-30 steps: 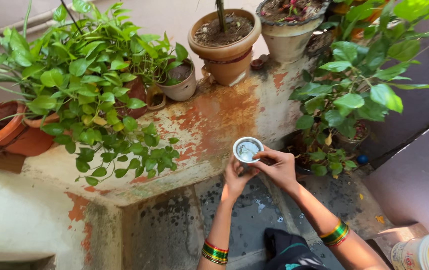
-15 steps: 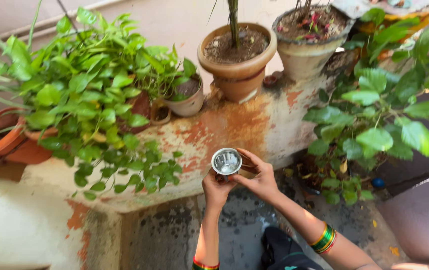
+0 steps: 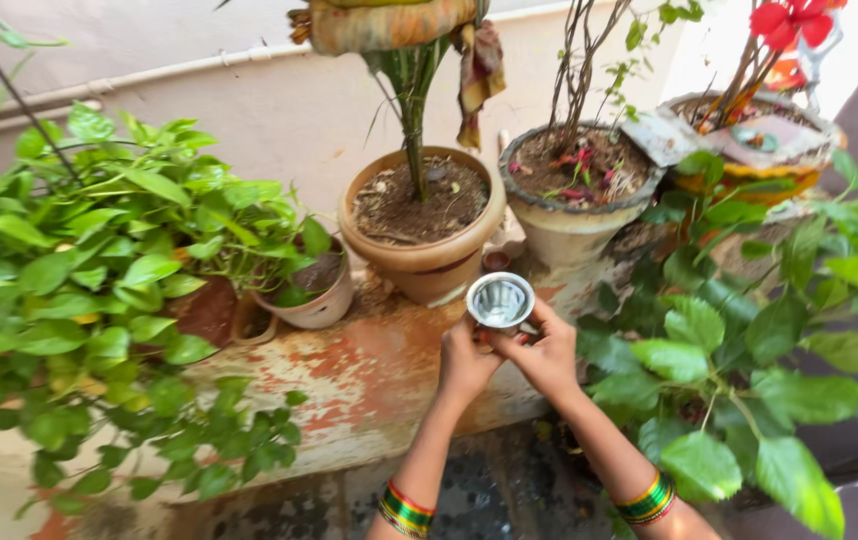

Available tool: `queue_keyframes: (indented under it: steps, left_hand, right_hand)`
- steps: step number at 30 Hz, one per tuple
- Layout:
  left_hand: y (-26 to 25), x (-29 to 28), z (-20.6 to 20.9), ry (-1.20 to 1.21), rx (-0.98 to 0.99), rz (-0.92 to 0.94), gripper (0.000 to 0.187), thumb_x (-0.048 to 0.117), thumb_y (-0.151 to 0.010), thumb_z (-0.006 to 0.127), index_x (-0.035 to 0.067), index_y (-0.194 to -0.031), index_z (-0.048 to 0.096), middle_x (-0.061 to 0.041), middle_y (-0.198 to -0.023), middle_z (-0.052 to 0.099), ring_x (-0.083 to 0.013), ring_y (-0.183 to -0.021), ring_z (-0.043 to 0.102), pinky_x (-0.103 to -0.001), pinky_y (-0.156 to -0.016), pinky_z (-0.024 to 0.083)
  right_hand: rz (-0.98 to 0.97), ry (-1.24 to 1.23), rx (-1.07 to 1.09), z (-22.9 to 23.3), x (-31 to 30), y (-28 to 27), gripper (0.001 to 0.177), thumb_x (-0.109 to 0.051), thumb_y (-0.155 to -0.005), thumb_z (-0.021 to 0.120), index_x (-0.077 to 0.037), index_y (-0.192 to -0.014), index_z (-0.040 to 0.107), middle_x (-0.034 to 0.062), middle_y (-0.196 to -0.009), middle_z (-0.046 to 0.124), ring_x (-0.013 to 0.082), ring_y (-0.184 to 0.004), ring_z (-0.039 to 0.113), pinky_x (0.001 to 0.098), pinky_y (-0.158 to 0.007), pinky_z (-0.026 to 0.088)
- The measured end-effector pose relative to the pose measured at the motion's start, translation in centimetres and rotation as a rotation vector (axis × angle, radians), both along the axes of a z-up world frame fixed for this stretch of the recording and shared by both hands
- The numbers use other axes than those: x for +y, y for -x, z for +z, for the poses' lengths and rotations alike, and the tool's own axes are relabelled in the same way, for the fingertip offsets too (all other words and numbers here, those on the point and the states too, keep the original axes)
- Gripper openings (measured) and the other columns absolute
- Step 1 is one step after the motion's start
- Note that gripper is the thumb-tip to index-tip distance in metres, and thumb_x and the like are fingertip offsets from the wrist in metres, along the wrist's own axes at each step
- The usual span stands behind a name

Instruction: The person waters several potted plants on a balcony ledge and a climbing vine on a railing using a small metal cup to scoop water from a bucket. They pour water into the soil of each plant one at a time, repeatedly refilling the cup from the bucket.

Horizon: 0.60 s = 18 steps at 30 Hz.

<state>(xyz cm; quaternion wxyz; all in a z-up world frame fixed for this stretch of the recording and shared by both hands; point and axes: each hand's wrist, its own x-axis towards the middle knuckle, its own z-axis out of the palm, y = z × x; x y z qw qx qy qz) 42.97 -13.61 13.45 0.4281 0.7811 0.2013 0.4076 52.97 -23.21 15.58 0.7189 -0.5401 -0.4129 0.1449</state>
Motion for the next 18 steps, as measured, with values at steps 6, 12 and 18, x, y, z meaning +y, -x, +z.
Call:
queue_keyframes:
  steps: [6, 12, 18]
  left_hand:
    - [-8.2, 5.9, 3.3, -0.805, 0.622, -0.035, 0.064, 0.036, -0.077, 0.087, 0.003, -0.126, 0.061, -0.013, -0.138, 0.062, -0.0316, -0.147, 0.046, -0.058, -0.124, 0.033]
    - [-14.4, 12.4, 6.3, -1.057, 0.583, 0.0, 0.085, 0.066, -0.087, 0.064, 0.015, -0.153, 0.043, -0.01, -0.161, 0.037, -0.0366, -0.156, 0.009, -0.08, -0.117, 0.002]
    - [-15.1, 13.3, 6.4, -1.137, 0.676, 0.003, 0.108, 0.09, -0.076, 0.043, 0.022, -0.159, 0.032, -0.01, -0.169, 0.02, -0.0387, -0.155, -0.005, -0.082, -0.11, -0.009]
  right_hand:
    - [-0.164, -0.007, -0.169, 1.8, 0.6, -8.5, 0.048, -0.013, -0.078, 0.085, -0.004, -0.123, 0.071, 0.0025, -0.106, 0.077, 0.0089, -0.096, 0.072, 0.0268, -0.084, 0.061]
    - [-0.396, -0.044, -0.265, 3.0, 3.5, -15.5, 0.041, -0.014, -0.081, 0.089, -0.004, -0.119, 0.075, 0.0022, -0.098, 0.075, 0.0079, -0.088, 0.065, 0.0256, -0.079, 0.054]
    - [-0.662, -0.015, -0.382, 3.8, 5.6, -22.9, 0.05, -0.028, -0.08, 0.091, -0.003, -0.12, 0.075, 0.0053, -0.091, 0.075, 0.0108, -0.078, 0.065, 0.0288, -0.072, 0.052]
